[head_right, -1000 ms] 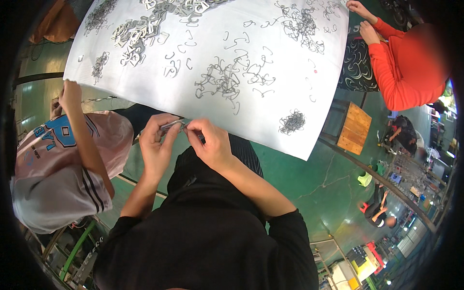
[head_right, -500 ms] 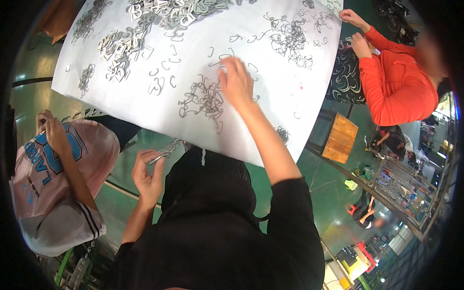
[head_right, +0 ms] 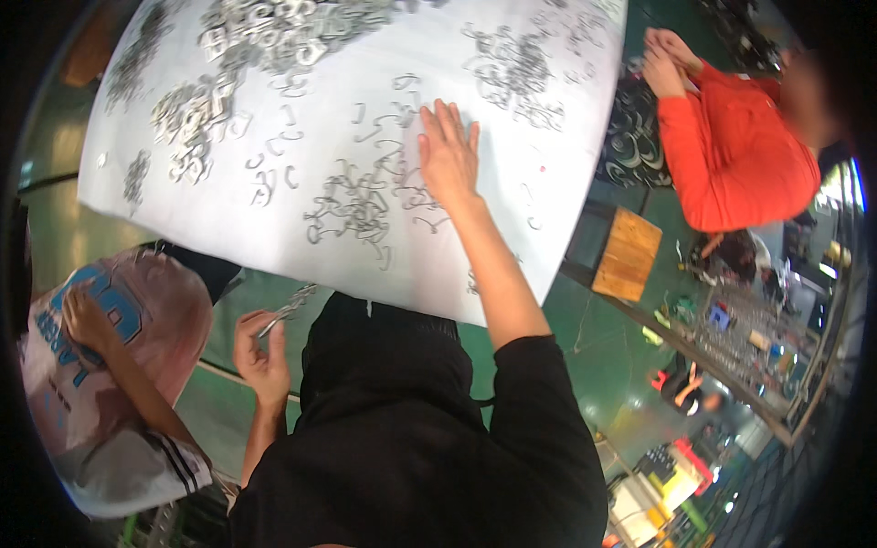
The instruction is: The person picks up metal components and a wire hanger from a table. They walk to a large metal rack and hang the wire, which holds several components, onto a horizontal bar before returning to the table to continue assembly.
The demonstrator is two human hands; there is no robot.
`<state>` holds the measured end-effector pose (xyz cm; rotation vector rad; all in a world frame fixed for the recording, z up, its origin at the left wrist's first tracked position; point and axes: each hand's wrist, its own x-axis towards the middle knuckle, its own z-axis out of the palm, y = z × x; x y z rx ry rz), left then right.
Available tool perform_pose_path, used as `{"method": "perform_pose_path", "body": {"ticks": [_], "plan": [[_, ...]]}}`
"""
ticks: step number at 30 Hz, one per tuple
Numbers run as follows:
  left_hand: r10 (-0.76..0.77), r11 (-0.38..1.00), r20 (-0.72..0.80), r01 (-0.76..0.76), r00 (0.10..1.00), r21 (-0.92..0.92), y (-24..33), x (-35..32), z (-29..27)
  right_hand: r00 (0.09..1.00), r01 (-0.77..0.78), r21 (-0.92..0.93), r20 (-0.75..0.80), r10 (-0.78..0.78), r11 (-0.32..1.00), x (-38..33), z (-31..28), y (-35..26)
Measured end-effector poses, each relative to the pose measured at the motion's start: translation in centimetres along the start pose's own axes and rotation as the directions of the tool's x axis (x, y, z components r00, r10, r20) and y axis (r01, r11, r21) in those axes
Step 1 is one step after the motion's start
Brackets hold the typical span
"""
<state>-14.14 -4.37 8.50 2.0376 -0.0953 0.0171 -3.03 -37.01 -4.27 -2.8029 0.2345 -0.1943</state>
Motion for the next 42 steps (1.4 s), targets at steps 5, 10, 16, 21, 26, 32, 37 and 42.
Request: {"method": "perform_pose_path", "body": {"ticks": [5,10,16,21,26,32,37,42], "plan": [[-0.02,0.998,-0.002,0.02,1.0,-0.059,-0.9,-0.1,0.3,0.994,-0.092,0.11,-0.047,0.097,0.99,-5.1,-0.5,-0.4],[-0.005,0.996,0.045,0.009,0.999,-0.089,-2.4,0.3,0.2,0.902,-0.39,0.08,-0.167,0.398,0.917,-9.4,-1.1,2.4],[0.041,0.998,0.12,-0.035,0.992,-0.051,-3.4,1.1,-0.4,0.734,-0.647,0.105,-0.181,0.654,0.755,-13.6,-2.6,6.4],[0.07,0.997,0.133,-0.066,0.989,-0.036,-3.2,1.8,0.1,0.836,-0.548,-0.08,-0.068,0.544,0.833,-12.9,-3.3,4.9],[0.078,0.997,0.138,-0.075,0.987,-0.027,-2.5,2.0,0.2,0.849,-0.492,0.031,-0.206,0.487,0.87,-8.9,-2.9,8.2],[0.065,0.998,0.147,-0.067,0.987,0.008,-2.9,1.8,0.1,0.929,-0.353,0.044,-0.1,0.355,0.935,-5.5,-1.9,8.1],[0.055,0.998,0.109,-0.058,0.993,0.021,-4.1,0.8,0.1,0.982,-0.176,-0.055,-0.076,0.172,0.983,-6.9,-1.1,0.9],[0.067,0.998,0.097,-0.068,0.993,0.006,-4.4,0.5,0.5,0.993,0.014,0.073,0.118,-0.022,0.997,-9.6,0.1,-4.7]]}}
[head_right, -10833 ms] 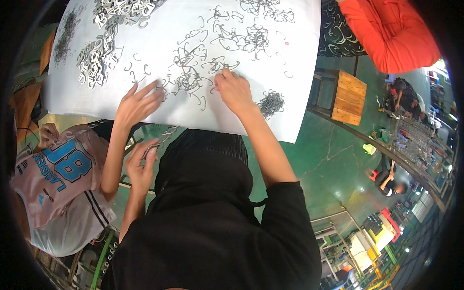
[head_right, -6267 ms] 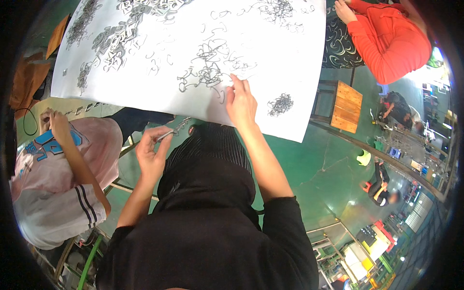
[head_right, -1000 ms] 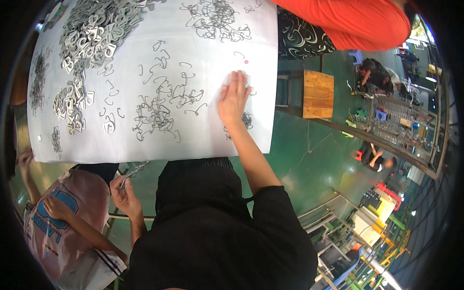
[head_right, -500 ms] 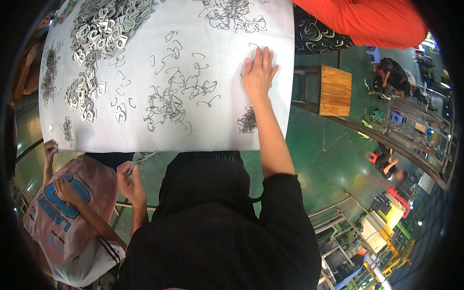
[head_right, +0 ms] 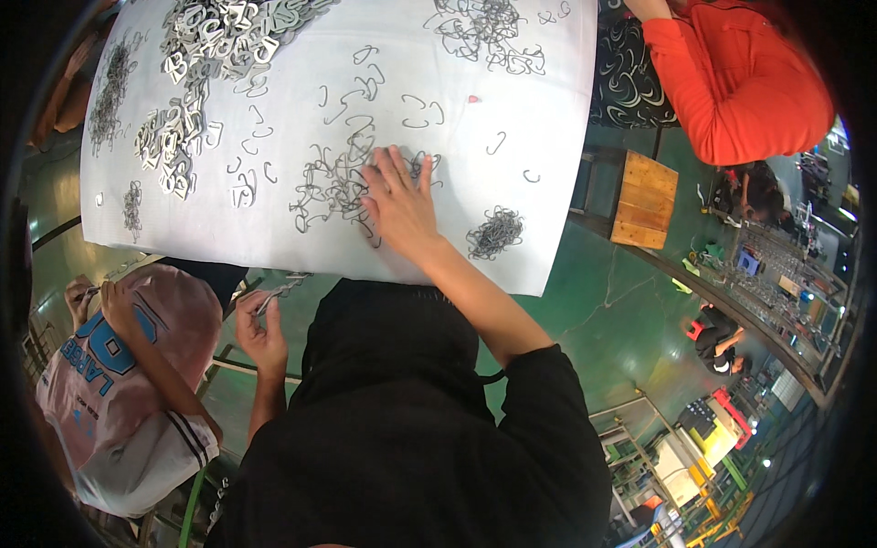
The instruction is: The person picks up metal components and a wire hanger from a table. They walk to a large metal rack and hang the wire, which holds several components, onto a horizontal bar before returning to the table to continue assembly.
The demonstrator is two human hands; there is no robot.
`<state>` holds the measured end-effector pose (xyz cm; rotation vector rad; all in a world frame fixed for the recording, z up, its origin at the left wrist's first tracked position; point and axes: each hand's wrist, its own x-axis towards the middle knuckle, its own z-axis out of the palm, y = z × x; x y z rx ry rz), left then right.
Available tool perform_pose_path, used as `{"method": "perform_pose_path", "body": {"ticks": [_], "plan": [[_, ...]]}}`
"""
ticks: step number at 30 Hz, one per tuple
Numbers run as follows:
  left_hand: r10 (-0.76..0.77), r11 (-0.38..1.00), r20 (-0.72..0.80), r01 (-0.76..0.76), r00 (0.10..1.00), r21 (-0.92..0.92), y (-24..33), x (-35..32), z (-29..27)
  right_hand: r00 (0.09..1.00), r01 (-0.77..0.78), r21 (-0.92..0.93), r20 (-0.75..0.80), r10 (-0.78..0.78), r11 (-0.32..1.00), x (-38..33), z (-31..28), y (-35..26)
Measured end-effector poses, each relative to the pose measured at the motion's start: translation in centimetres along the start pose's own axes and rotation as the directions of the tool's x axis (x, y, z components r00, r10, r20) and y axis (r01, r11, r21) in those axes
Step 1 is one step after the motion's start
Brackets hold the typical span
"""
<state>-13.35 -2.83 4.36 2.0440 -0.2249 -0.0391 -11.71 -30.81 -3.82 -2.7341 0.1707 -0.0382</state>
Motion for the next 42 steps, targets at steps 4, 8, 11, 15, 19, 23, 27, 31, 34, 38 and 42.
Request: {"method": "perform_pose_path", "body": {"ticks": [4,8,11,15,19,23,27,31,34,38,42], "plan": [[0.005,0.999,-0.018,-0.004,1.0,0.037,0.0,-0.2,-0.3,0.963,-0.091,0.045,-0.249,0.099,0.995,4.3,-1.0,3.7],[0.014,0.999,-0.019,-0.014,1.0,0.04,-0.1,-0.4,-0.6,0.848,-0.383,0.14,-0.338,0.407,0.913,7.0,-4.0,9.0],[-0.009,1.0,-0.023,0.01,1.0,0.018,0.0,-0.3,-0.2,0.826,-0.43,0.233,-0.29,0.484,0.872,6.2,-3.9,11.4],[0.038,0.999,-0.018,-0.037,0.999,0.04,-0.2,-0.6,-0.1,0.817,-0.335,0.227,-0.414,0.402,0.914,5.5,-4.3,12.8],[0.025,0.999,-0.026,-0.024,0.999,0.039,0.1,-0.4,0.0,0.697,-0.553,0.149,-0.456,0.553,0.82,2.1,-6.0,17.0],[0.026,0.999,-0.023,-0.025,0.999,0.044,0.1,-0.3,0.5,0.759,-0.405,0.004,-0.555,0.339,0.914,3.8,-6.8,15.9],[0.023,0.998,-0.018,-0.022,1.0,0.066,-0.3,-0.4,0.6,0.875,-0.21,0.011,-0.444,0.193,0.978,10.4,-5.4,13.9],[0.005,0.998,-0.042,-0.002,0.999,0.06,0.1,-0.5,0.6,0.873,-0.318,-0.227,-0.449,0.191,0.921,13.9,-2.9,11.6],[-0.001,0.997,-0.069,0.006,0.998,0.071,0.0,-0.8,0.8,0.958,-0.254,-0.145,-0.172,0.228,0.956,12.1,-4.9,8.4],[-0.011,0.998,-0.082,0.017,0.997,0.068,0.2,-1.2,1.1,0.94,-0.275,0.032,-0.199,0.276,0.961,12.1,-6.4,9.3],[0.004,0.997,-0.085,0.002,0.996,0.073,0.2,-1.1,0.9,0.978,-0.183,0.167,-0.073,0.197,0.969,14.6,-6.5,10.3]]}}
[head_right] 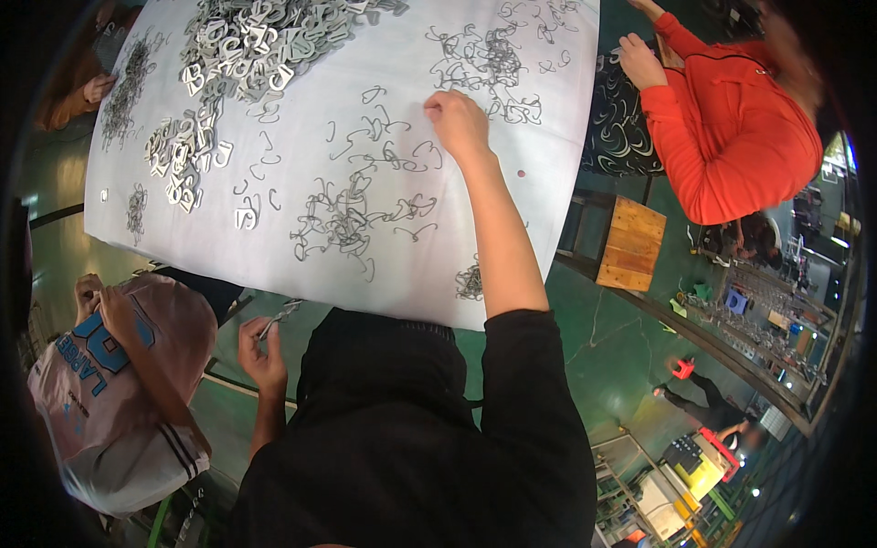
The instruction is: The person picks up metal components and a wire hanger from a table. They walk to a large metal rack and hang the wire, which holds several components, onto a horizontal bar before returning to the table to continue assembly.
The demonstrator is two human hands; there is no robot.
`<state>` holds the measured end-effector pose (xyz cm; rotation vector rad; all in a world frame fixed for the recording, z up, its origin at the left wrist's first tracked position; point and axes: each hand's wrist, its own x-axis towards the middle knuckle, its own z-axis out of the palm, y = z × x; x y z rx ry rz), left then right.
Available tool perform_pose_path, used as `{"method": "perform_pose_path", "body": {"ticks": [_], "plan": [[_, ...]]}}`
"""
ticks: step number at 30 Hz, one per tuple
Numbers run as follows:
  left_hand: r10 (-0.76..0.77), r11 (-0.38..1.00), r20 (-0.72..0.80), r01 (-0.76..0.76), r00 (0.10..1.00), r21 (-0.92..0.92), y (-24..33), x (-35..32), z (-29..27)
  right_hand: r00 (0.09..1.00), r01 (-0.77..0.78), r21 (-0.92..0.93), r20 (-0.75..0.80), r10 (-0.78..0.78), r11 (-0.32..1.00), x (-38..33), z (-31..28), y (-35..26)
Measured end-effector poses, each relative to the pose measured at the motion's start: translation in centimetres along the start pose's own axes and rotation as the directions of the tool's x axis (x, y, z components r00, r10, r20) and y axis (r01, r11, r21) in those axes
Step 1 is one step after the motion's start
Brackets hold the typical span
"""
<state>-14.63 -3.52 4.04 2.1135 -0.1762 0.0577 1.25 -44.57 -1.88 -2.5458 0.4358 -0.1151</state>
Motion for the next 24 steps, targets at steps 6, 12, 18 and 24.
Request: {"method": "perform_pose_path", "body": {"ticks": [6,12,18,24], "plan": [[-0.033,0.999,-0.025,0.032,0.999,-0.024,0.1,-0.4,-0.4,0.951,0.267,-0.283,0.235,-0.203,0.921,0.5,2.9,-3.2],[-0.15,0.983,-0.04,0.145,0.988,-0.109,-1.3,-1.2,-0.3,0.943,-0.072,0.223,0.332,-0.007,0.972,-6.2,2.1,-6.9],[-0.093,0.984,-0.012,0.09,0.996,-0.155,-1.2,-0.8,-1.2,0.906,-0.19,0.708,0.393,-0.156,0.68,-18.8,3.1,-16.2],[-0.092,0.955,-0.04,0.076,0.995,-0.285,-2.6,-1.5,-2.0,0.858,-0.417,0.758,0.51,-0.056,0.501,-25.2,4.8,-21.1]]}}
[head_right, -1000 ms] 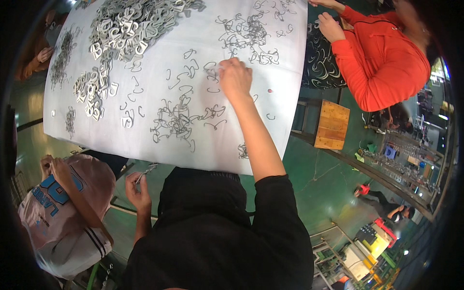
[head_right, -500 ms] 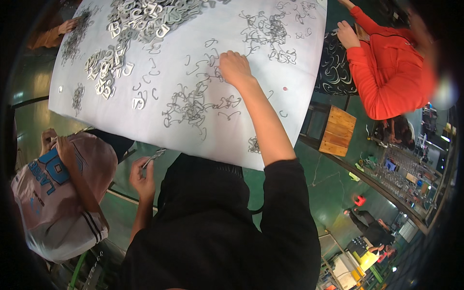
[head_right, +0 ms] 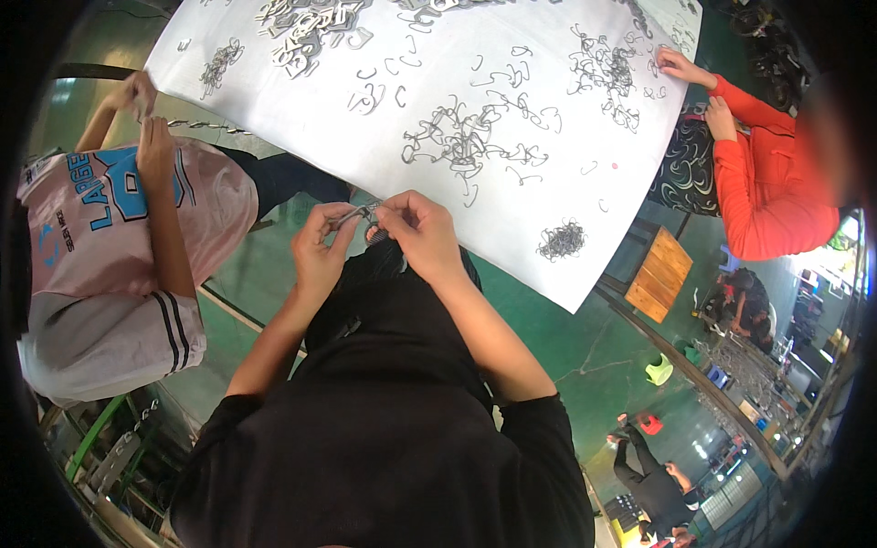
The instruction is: The person picks up metal components and a wire hanger from a table. They walk to a large metal rack and hang the wire, which holds several components, onto a horizontal bar before returning to the table to continue assembly.
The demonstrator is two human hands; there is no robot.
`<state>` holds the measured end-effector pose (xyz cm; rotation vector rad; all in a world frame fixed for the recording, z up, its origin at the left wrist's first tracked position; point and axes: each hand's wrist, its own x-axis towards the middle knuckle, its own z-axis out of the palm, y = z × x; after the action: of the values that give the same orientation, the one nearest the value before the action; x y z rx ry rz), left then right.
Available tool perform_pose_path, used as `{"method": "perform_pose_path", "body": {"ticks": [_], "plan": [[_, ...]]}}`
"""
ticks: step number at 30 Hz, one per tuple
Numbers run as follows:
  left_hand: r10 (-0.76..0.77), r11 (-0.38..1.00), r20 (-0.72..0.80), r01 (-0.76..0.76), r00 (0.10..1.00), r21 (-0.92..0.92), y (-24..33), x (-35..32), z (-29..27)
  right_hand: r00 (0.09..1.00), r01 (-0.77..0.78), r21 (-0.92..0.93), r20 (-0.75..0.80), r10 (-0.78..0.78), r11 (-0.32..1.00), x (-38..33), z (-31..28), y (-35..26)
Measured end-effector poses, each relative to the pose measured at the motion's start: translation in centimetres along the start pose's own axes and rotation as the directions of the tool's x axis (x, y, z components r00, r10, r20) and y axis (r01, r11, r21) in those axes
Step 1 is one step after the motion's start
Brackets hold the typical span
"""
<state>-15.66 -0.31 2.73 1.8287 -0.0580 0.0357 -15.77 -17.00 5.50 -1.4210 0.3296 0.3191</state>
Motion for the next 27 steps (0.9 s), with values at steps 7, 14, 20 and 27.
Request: {"method": "perform_pose_path", "body": {"ticks": [7,14,20,27], "plan": [[0.111,0.992,0.107,-0.116,0.988,0.041,1.0,-0.2,-2.0,0.989,0.021,-0.045,-0.147,-0.027,0.999,-1.0,3.5,-0.3],[0.266,0.926,-0.115,-0.22,0.957,0.307,-4.7,9.2,-4.4,0.89,0.345,-0.305,-0.193,-0.413,0.888,-3.0,5.0,0.2],[0.341,0.74,-0.283,-0.07,0.897,0.669,-11.7,22.3,-3.7,0.859,0.421,-0.45,-0.081,-0.505,0.788,-3.2,5.3,-0.8],[0.192,0.66,-0.123,-0.035,0.974,0.751,-10.3,24.7,-4.5,0.837,0.459,-0.438,-0.076,-0.541,0.773,-2.7,5.1,-0.6]]}}
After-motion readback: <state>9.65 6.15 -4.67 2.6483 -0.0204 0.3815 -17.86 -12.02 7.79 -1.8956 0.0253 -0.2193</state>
